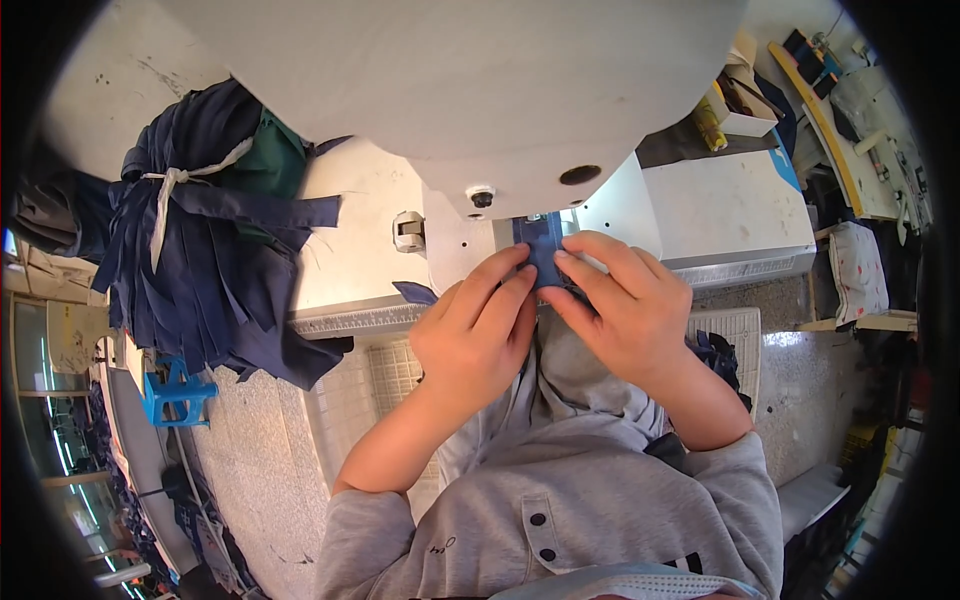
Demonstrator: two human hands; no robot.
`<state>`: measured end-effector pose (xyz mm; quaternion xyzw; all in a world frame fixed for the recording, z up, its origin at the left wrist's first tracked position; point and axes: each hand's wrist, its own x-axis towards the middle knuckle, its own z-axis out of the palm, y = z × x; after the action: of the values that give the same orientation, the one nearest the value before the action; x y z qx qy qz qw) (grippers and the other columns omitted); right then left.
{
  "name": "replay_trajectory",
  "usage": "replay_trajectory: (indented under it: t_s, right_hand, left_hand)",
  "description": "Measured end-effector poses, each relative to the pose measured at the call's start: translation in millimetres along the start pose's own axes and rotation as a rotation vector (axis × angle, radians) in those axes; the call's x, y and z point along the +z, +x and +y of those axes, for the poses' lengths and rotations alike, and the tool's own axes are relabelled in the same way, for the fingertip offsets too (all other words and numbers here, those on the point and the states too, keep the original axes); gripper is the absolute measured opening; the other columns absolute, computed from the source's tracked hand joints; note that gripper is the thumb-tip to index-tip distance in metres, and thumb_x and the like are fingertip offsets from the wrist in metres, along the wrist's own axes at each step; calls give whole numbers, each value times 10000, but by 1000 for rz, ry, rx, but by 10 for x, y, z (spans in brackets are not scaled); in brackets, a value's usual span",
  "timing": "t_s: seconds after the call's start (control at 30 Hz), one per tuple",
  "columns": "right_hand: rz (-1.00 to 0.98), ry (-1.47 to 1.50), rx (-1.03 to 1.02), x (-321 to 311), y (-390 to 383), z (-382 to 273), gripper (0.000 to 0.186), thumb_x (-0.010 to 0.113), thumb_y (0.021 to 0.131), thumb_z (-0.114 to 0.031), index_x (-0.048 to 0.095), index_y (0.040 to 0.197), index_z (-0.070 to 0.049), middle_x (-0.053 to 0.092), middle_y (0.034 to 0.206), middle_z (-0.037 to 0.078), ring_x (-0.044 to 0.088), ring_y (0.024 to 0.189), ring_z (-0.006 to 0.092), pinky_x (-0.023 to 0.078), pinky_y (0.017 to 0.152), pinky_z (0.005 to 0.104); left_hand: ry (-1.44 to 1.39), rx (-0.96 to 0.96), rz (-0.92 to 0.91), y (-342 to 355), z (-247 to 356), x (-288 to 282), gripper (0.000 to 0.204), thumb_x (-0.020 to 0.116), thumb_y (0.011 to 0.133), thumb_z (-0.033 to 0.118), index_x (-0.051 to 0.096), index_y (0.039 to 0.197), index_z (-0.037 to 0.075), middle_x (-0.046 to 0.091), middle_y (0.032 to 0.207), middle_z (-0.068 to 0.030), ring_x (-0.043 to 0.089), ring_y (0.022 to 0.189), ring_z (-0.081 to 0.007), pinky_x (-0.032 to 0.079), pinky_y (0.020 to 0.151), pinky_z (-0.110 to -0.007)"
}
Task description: Sewing pieces of fabric using a sewing machine.
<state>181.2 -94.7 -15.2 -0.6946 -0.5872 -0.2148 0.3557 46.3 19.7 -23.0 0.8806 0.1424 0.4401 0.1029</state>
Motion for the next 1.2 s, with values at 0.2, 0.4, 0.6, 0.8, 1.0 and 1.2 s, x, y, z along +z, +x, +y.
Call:
replay_trajectory:
  t_s: [0.2, 0.4, 0.6, 0.8, 1.0, 1.2]
  right_hand:
    - [0, -8, -17, -3, -1, 7, 336, 821, 711, -272, 745, 978, -82, 691, 1101, -35, 608, 660, 117, 491, 555, 245]
    - [-19, 7, -11, 0, -15, 5, 331, 819, 711, -252, 743, 983, -80, 700, 1115, -34, 610, 650, 104, 494, 556, 240]
    - [4, 17, -21, 11, -36, 14, 324, 815, 702, -204, 738, 990, -77, 700, 1112, -26, 616, 649, 108, 495, 552, 243]
    - [18, 19, -21, 20, -32, 14, 315, 813, 701, -192, 737, 985, -78, 699, 1109, -26, 617, 646, 114, 494, 545, 248]
    - [23, 9, -26, 27, -36, 18, 312, 813, 697, -181, 741, 982, -80, 701, 1114, -29, 617, 646, 113, 493, 544, 248]
    - [8, 5, -18, 17, -32, 6, 318, 813, 692, -177, 742, 987, -81, 702, 1116, -29, 623, 656, 116, 499, 554, 251]
  left_hand:
    - [-21, -11, -1, 2, -2, 6, 271, 793, 680, 36, 713, 933, 89, 728, 1089, -26, 673, 671, -165, 515, 552, -261]
    - [-27, -12, -6, -12, -7, 0, 278, 792, 673, 30, 711, 934, 84, 727, 1098, -28, 682, 680, -169, 526, 563, -263]
    - [-37, -11, -12, -13, -1, -12, 285, 788, 667, 23, 711, 935, 83, 724, 1106, -22, 680, 674, -171, 522, 556, -265]
    - [-59, -71, -75, 1, 58, -60, 289, 769, 672, -52, 714, 937, 49, 736, 1081, -85, 729, 850, -237, 578, 697, -300]
    - [-61, -87, -80, 10, 98, -86, 283, 769, 692, -49, 719, 955, 45, 722, 1090, -95, 727, 852, -240, 576, 695, -300]
    - [-84, -88, -78, -2, 82, -96, 285, 771, 701, -48, 735, 969, 41, 716, 1068, -93, 725, 855, -235, 575, 698, -300]
